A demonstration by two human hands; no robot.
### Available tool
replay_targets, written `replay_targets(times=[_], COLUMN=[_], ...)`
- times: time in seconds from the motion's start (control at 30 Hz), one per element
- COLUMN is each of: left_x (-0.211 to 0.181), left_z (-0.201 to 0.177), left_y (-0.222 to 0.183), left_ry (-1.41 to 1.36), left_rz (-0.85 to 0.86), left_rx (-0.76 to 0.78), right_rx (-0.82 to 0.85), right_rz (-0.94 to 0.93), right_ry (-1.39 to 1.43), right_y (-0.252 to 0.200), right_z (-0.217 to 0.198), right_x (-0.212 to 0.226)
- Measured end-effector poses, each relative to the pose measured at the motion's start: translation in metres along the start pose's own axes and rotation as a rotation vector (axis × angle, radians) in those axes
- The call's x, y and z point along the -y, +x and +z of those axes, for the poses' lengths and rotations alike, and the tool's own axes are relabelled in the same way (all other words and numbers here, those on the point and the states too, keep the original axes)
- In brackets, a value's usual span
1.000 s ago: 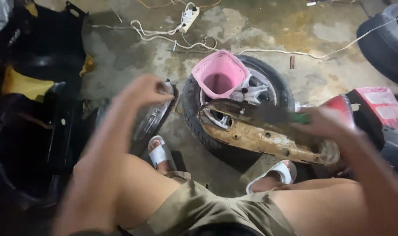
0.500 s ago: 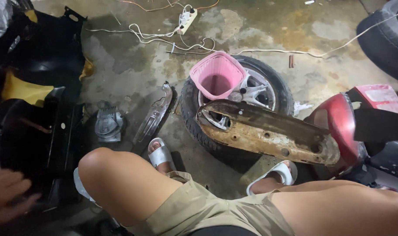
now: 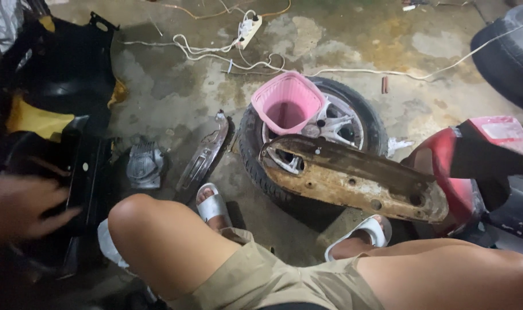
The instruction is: The person scrapes a rusty metal part using a green-handled scraper. They hold the part steady with their left hand while scraping with their right hand, focusing on removing rust and debris from the surface.
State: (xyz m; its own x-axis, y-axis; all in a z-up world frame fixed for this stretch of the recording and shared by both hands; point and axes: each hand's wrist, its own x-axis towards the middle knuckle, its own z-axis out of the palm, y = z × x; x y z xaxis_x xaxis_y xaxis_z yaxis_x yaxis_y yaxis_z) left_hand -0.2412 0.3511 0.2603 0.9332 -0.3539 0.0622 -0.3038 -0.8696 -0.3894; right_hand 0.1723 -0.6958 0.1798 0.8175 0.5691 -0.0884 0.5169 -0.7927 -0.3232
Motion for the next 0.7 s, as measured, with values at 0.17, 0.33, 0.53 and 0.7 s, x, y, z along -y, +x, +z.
replay_targets(times=[0.17,0.33,0.53,0.7], left_x=[-0.06,-0.14,-0.192,-0.216], left_z=[-0.076,0.004,0.088,0.133], left_y=[0.201,0.324,0.375,0.406], left_ry=[0.143,-0.193,-0.504,-0.819], left_rz=[-0.012,-0.061,-0.149,-0.258], left_rx=[0.423,0.482,0.675,0.882], right_rx=[0.059,0.184,0.3,0.304], right_rz=[-0.005,-0.019,-0.015,0.004], right_ry=[-0.058,-0.096,0.034,0.052], right_y=[0.068,0.117,0.124,0.13], right_z=[0.035,0.071,0.112,0.151], right_x=[0.087,0.232,0.309,0.324])
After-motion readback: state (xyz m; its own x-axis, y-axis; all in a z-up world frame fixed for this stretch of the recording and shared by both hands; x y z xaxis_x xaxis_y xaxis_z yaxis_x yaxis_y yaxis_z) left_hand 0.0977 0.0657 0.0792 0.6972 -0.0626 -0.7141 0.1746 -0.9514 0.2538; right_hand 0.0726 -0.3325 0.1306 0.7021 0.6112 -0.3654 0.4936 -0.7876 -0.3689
